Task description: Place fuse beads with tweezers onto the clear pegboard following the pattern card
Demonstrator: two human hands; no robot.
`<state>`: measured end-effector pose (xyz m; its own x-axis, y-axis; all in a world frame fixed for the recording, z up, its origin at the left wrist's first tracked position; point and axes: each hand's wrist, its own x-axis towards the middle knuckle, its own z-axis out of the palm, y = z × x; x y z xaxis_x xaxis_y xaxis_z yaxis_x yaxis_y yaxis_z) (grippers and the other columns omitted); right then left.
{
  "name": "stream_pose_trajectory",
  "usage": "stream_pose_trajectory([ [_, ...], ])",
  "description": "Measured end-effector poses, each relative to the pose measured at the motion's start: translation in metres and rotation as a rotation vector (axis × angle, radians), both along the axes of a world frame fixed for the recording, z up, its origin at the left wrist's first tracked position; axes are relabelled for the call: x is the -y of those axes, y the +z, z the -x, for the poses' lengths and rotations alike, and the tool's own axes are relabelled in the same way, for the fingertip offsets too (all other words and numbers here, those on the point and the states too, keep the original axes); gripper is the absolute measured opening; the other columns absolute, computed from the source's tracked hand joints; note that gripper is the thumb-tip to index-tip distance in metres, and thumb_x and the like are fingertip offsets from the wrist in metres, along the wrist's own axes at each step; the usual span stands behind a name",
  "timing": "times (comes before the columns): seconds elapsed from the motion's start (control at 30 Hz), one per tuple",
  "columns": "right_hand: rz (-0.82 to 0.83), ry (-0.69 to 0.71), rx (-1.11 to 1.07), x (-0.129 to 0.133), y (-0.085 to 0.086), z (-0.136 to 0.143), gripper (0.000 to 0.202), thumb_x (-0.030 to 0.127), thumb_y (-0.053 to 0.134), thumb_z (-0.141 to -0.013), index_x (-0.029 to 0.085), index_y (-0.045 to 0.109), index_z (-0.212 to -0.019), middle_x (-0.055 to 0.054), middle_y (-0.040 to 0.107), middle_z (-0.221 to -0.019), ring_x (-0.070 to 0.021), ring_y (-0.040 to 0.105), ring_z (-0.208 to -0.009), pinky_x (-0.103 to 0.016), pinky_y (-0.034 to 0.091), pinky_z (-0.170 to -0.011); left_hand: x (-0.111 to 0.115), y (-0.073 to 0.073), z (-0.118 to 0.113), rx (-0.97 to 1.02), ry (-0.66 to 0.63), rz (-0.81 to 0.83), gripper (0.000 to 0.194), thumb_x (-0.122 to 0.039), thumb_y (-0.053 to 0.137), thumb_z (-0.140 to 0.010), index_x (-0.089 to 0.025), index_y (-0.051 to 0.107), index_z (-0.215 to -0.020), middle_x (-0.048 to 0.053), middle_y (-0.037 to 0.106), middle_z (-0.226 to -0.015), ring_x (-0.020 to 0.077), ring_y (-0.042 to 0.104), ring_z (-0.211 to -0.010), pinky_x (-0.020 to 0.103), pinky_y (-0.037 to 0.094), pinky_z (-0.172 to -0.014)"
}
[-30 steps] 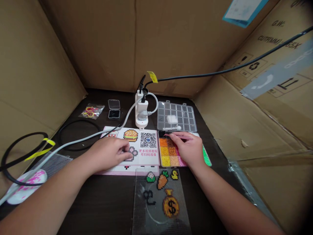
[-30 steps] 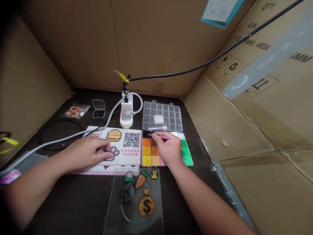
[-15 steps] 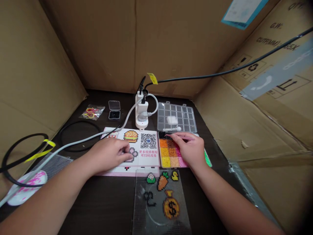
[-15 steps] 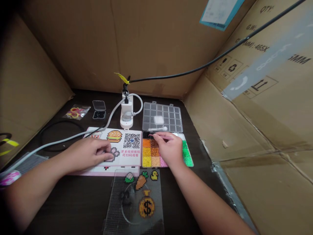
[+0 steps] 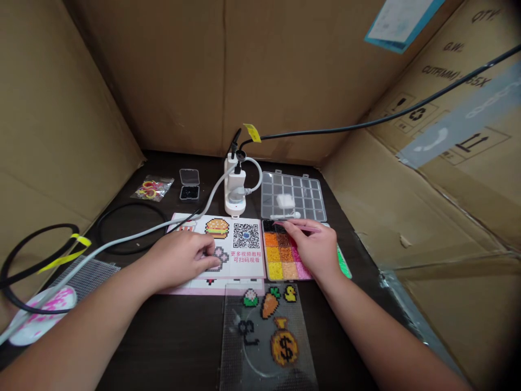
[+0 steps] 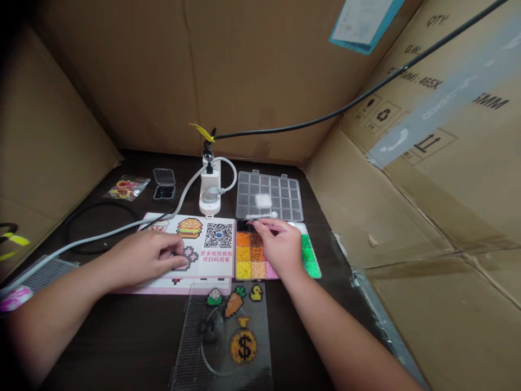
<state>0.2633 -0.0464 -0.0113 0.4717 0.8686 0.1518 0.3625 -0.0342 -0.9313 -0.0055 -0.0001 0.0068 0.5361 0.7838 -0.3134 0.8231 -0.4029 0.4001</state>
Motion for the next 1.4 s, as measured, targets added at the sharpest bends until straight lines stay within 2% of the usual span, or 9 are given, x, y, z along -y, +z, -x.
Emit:
stream_pose_trajectory([
  [0.6, -0.001, -0.013, 0.023, 0.001, 0.002, 0.001, 0.014, 0.032, 0.078, -0.071, 0.018, 0.077, -0.074, -0.008, 0.078, -0.08, -0.0224, 0.075, -0.076, -0.038, 0.062, -0.075, 0.0, 0.0, 0.001, -0.01, -0.018, -0.007, 0.027, -0.049, 0.055, -0.082, -0.025, 0.063, -0.076, 0.001, 0.068, -0.075, 0.0184, 0.057, -0.07, 0.03, 0.03, -0.06],
  [0.93, -0.054, -0.035, 0.011, 0.012, 0.011, 0.002, 0.017, 0.035, 0.081, -0.07, 0.019, 0.078, -0.077, -0.007, 0.078, -0.081, -0.0223, 0.075, -0.077, -0.037, 0.062, -0.075, -0.001, 0.0, 0.001, 0.014, -0.01, -0.009, 0.026, -0.049, 0.057, -0.081, -0.024, 0.064, -0.076, 0.001, 0.068, -0.074, 0.0183, 0.057, -0.069, 0.029, 0.029, -0.06],
  [1.13, -0.064, -0.024, -0.161, 0.036, 0.028, 0.006, 0.024, 0.038, 0.085, -0.067, 0.019, 0.078, -0.079, -0.008, 0.079, -0.082, -0.0232, 0.076, -0.078, -0.035, 0.063, -0.073, 0.0, -0.002, 0.003, 0.043, -0.021, -0.036, 0.026, -0.05, 0.061, -0.079, -0.024, 0.066, -0.075, 0.001, 0.068, -0.072, 0.0172, 0.056, -0.066, 0.029, 0.029, -0.059],
  [1.23, -0.087, 0.003, -0.272, 0.057, 0.035, 0.008, 0.023, 0.035, 0.089, -0.062, 0.022, 0.077, -0.076, -0.005, 0.078, -0.077, -0.0192, 0.075, -0.071, -0.029, 0.063, -0.068, 0.0, -0.003, 0.003, 0.05, -0.029, -0.043, 0.026, -0.05, 0.062, -0.079, -0.024, 0.066, -0.076, 0.001, 0.069, -0.073, 0.0166, 0.056, -0.066, 0.029, 0.029, -0.059],
  [1.4, -0.069, 0.112, -0.293, 0.096, 0.031, 0.01, 0.016, 0.032, 0.089, -0.064, 0.025, 0.078, -0.074, -0.005, 0.078, -0.072, -0.0196, 0.075, -0.065, -0.028, 0.064, -0.066, 0.0, -0.002, 0.003, 0.041, -0.008, -0.034, 0.026, -0.05, 0.063, -0.078, -0.025, 0.068, -0.077, 0.001, 0.07, -0.076, 0.0171, 0.056, -0.069, 0.029, 0.031, -0.059],
])
